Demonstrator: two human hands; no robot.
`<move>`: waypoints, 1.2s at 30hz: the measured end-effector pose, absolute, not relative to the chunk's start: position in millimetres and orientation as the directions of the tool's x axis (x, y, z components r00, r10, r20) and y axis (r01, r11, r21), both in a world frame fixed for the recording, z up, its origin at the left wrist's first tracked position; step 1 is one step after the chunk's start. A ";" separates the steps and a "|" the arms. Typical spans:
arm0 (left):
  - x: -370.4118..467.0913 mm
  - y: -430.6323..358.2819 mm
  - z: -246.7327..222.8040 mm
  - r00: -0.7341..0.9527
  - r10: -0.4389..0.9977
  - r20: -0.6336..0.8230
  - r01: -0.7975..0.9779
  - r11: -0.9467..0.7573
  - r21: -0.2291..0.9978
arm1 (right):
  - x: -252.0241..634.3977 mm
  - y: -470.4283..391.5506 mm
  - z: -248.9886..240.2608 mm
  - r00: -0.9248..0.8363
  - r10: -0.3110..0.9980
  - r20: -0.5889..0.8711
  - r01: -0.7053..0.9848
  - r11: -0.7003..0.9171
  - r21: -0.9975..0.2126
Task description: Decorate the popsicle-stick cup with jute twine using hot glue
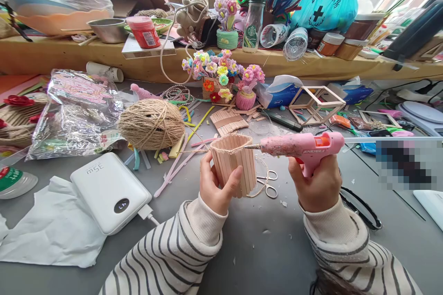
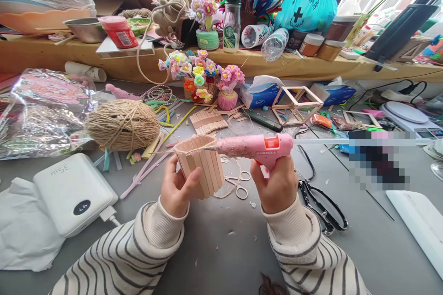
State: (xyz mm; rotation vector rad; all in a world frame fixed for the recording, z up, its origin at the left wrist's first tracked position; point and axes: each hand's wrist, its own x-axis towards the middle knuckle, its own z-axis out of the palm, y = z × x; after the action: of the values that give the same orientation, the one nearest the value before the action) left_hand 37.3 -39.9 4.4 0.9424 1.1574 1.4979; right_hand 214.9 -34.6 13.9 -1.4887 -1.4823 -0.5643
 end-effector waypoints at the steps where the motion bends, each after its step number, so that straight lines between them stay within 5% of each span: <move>1: 37.4 -39.9 4.5 -0.215 0.977 0.009 -0.237 -0.061 0.970 | 214.8 -34.5 13.8 0.167 0.517 0.840 0.945 0.160 -0.286; 36: 38.5 -41.6 12.2 -0.223 0.975 0.013 -0.282 -0.077 0.956 | 214.6 -34.2 15.3 0.118 0.503 0.857 0.946 0.207 -0.251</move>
State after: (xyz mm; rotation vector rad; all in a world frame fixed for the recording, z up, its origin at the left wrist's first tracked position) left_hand 38.5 -41.6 12.2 0.9075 1.1185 1.5267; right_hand 214.6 -34.2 15.3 -1.4312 -1.5224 -0.5813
